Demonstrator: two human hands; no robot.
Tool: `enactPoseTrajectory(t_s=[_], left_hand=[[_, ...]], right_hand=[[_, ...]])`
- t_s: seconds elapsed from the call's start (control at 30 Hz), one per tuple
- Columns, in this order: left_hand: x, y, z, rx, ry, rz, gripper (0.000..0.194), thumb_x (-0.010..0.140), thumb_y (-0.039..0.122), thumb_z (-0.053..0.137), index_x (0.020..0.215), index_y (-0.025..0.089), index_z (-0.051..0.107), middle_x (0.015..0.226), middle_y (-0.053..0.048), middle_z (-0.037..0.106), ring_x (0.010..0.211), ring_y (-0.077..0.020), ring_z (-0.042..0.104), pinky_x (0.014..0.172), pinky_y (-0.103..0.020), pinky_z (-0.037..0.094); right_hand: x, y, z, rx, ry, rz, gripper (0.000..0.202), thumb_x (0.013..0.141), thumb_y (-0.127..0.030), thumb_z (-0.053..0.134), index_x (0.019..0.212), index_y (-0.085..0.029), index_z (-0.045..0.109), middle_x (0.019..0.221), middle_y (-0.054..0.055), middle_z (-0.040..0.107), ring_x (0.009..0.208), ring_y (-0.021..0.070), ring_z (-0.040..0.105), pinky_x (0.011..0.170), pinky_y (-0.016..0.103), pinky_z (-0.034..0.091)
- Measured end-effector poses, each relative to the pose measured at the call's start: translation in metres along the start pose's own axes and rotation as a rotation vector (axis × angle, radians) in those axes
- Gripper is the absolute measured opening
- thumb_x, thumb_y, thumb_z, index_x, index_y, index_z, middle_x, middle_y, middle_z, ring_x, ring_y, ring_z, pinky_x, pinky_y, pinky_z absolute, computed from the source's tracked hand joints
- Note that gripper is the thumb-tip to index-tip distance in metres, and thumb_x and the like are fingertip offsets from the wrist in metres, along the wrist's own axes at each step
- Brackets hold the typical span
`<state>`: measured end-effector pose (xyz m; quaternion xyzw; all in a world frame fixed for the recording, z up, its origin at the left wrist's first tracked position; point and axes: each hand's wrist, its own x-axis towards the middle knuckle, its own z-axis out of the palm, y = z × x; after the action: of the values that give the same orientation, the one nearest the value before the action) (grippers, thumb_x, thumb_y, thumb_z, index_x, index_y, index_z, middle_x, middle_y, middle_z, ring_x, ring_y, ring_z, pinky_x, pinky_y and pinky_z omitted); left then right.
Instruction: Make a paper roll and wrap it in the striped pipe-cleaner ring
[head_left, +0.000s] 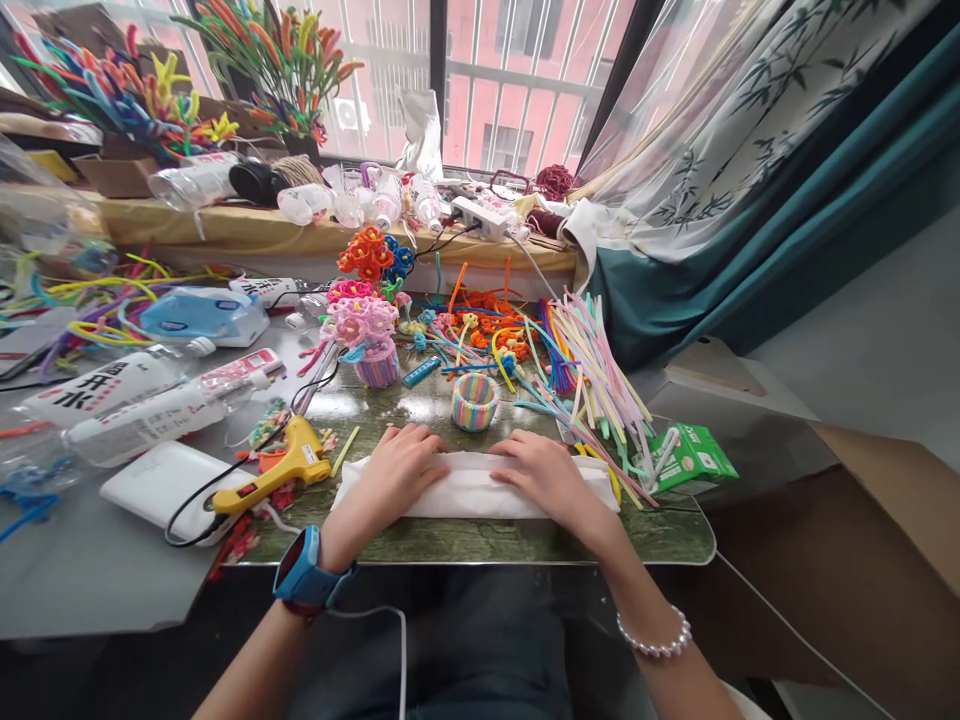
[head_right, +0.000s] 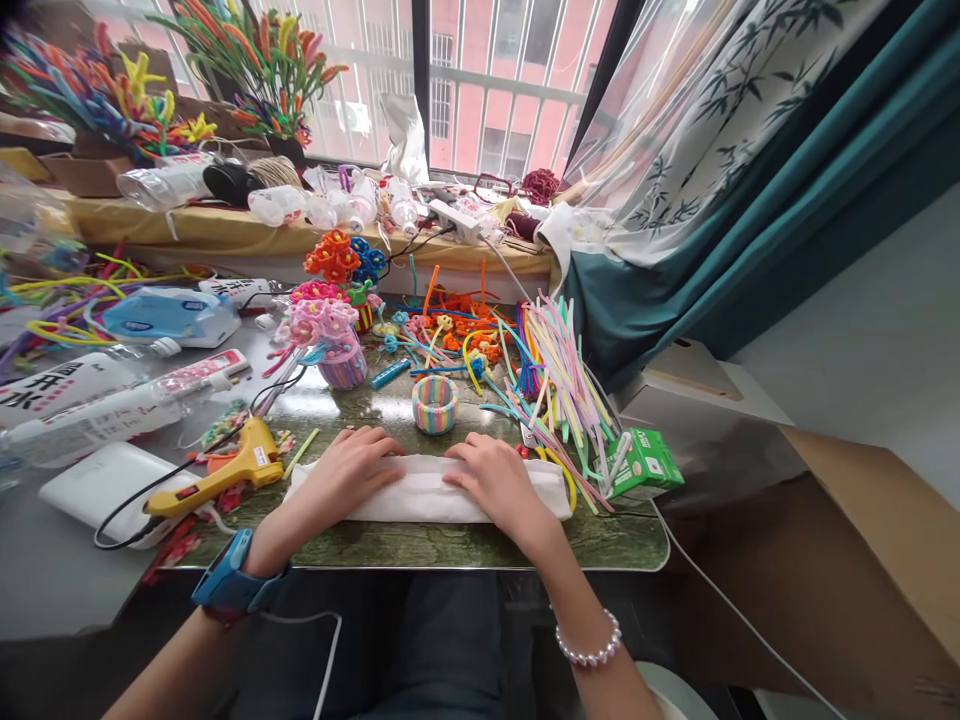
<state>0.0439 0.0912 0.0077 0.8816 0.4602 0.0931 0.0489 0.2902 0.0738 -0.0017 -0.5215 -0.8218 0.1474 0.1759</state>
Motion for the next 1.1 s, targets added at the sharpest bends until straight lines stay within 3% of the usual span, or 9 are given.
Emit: enactPoseTrajectory(t_s=[0.2, 0.3, 0.4, 0.43, 0.53, 0.7, 0.93, 1.1], left_hand=[[-0.011, 0.009, 0.001, 0.022, 0.021, 0.015, 0.015, 0.096, 0.024, 0.054, 0.091, 0.020, 0.067, 0.093, -0.004, 0.069, 0.089, -0.0219, 0.061, 0.082, -0.036, 0.042], [-0.026, 0.011, -0.006, 0.054, 0.079, -0.011, 0.023, 0.100, 0.025, 0.046, 0.101, 0.021, 0.068, 0.099, -0.005, 0.073, 0.095, -0.0236, 0.062, 0.091, -0.041, 0.040], [-0.050, 0.001, -0.021, 0.258, 0.267, -0.239, 0.031, 0.100, 0.026, 0.042, 0.121, 0.016, 0.063, 0.118, -0.012, 0.069, 0.110, -0.0299, 0.059, 0.097, -0.046, 0.037], [-0.060, -0.005, -0.026, 0.358, 0.273, -0.346, 0.033, 0.099, 0.025, 0.042, 0.123, 0.014, 0.062, 0.120, -0.015, 0.068, 0.111, -0.0327, 0.058, 0.097, -0.048, 0.036], [-0.085, -0.021, -0.041, 0.561, 0.166, -0.547, 0.036, 0.097, 0.026, 0.039, 0.117, 0.008, 0.063, 0.111, -0.020, 0.067, 0.107, -0.0378, 0.057, 0.089, -0.049, 0.039], [-0.101, -0.033, -0.050, 0.625, 0.007, -0.644, 0.038, 0.095, 0.022, 0.036, 0.119, 0.008, 0.062, 0.100, -0.018, 0.064, 0.098, -0.0360, 0.058, 0.082, -0.045, 0.040], [-0.091, -0.036, -0.047, 0.710, 0.036, -0.630, 0.030, 0.091, 0.022, 0.041, 0.107, 0.009, 0.063, 0.093, -0.017, 0.061, 0.095, -0.0355, 0.055, 0.079, -0.042, 0.042], [-0.095, -0.029, -0.064, 0.620, 0.125, -0.751, 0.036, 0.097, 0.035, 0.035, 0.111, 0.012, 0.059, 0.091, -0.013, 0.064, 0.080, -0.0278, 0.061, 0.054, -0.030, 0.034]], right_hand=[[-0.010, -0.003, 0.018, 0.018, 0.076, -0.022, 0.008, 0.090, -0.016, 0.065, 0.093, -0.022, 0.067, 0.098, 0.003, 0.066, 0.090, 0.0199, 0.064, 0.077, 0.031, 0.047], [-0.013, -0.004, 0.021, 0.017, 0.113, -0.023, 0.008, 0.090, -0.015, 0.065, 0.095, -0.022, 0.066, 0.099, 0.004, 0.068, 0.092, 0.0222, 0.064, 0.080, 0.034, 0.047], [-0.015, -0.005, 0.024, 0.012, 0.144, -0.019, 0.013, 0.091, -0.016, 0.064, 0.103, -0.022, 0.066, 0.099, 0.005, 0.068, 0.092, 0.0236, 0.063, 0.080, 0.036, 0.048], [-0.016, -0.005, 0.025, 0.013, 0.154, -0.018, 0.016, 0.092, -0.017, 0.063, 0.106, -0.022, 0.066, 0.099, 0.005, 0.068, 0.093, 0.0237, 0.063, 0.080, 0.036, 0.048], [-0.016, -0.005, 0.031, 0.020, 0.186, -0.013, 0.022, 0.093, -0.019, 0.061, 0.115, -0.023, 0.064, 0.098, 0.005, 0.068, 0.092, 0.0237, 0.062, 0.080, 0.036, 0.048], [-0.015, -0.008, 0.044, 0.034, 0.268, 0.014, 0.017, 0.098, -0.020, 0.052, 0.106, -0.022, 0.067, 0.094, 0.006, 0.068, 0.088, 0.0244, 0.060, 0.079, 0.038, 0.045], [-0.016, -0.011, 0.050, 0.069, 0.348, 0.032, 0.023, 0.101, -0.026, 0.046, 0.106, -0.024, 0.069, 0.095, 0.006, 0.069, 0.089, 0.0234, 0.059, 0.081, 0.038, 0.042], [-0.019, -0.011, 0.047, 0.119, 0.363, 0.042, 0.024, 0.101, -0.022, 0.045, 0.106, -0.024, 0.069, 0.094, 0.005, 0.070, 0.090, 0.0235, 0.061, 0.083, 0.038, 0.041]])
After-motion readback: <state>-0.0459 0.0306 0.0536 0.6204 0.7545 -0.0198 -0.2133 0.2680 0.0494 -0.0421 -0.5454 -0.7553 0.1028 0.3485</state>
